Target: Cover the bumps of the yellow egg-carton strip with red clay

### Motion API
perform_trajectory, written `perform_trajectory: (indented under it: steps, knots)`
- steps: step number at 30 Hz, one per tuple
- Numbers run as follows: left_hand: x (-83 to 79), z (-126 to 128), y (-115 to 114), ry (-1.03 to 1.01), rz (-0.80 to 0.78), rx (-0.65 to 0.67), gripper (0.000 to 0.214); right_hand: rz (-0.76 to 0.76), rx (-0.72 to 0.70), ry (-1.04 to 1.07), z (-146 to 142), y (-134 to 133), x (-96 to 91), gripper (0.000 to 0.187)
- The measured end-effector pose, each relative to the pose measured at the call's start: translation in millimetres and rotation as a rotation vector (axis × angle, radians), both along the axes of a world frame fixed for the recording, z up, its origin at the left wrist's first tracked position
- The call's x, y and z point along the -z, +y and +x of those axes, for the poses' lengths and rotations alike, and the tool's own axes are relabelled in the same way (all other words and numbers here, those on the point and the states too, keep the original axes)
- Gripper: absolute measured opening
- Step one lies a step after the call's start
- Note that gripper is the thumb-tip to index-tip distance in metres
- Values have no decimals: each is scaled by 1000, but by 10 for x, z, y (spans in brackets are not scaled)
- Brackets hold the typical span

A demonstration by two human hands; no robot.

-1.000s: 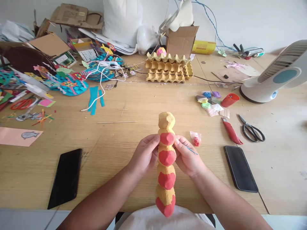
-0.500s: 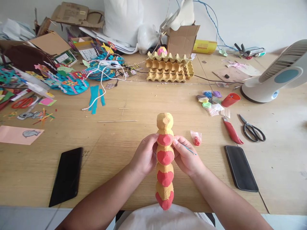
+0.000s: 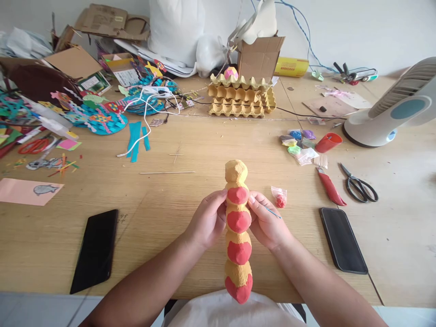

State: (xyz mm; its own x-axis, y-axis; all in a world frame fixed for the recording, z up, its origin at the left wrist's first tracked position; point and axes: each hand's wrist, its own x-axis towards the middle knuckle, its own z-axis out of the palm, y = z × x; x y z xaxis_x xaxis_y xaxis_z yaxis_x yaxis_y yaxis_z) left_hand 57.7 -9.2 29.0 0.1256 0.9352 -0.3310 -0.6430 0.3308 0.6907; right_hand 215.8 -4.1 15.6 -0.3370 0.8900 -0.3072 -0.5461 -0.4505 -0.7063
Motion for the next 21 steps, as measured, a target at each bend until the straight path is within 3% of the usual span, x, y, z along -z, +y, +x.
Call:
perform_trajectory:
  steps: [11, 17, 21]
  knots:
    - [2, 27, -22, 10, -95, -24, 37, -4, -5, 1, -40, -37, 38, 35]
    - [-2, 4, -17, 11, -10, -10, 36, -33, 18, 15, -20, -9, 8, 36]
    - [9, -31, -4, 0, 14, 35, 49, -46, 38, 15, -1, 11, -13, 38]
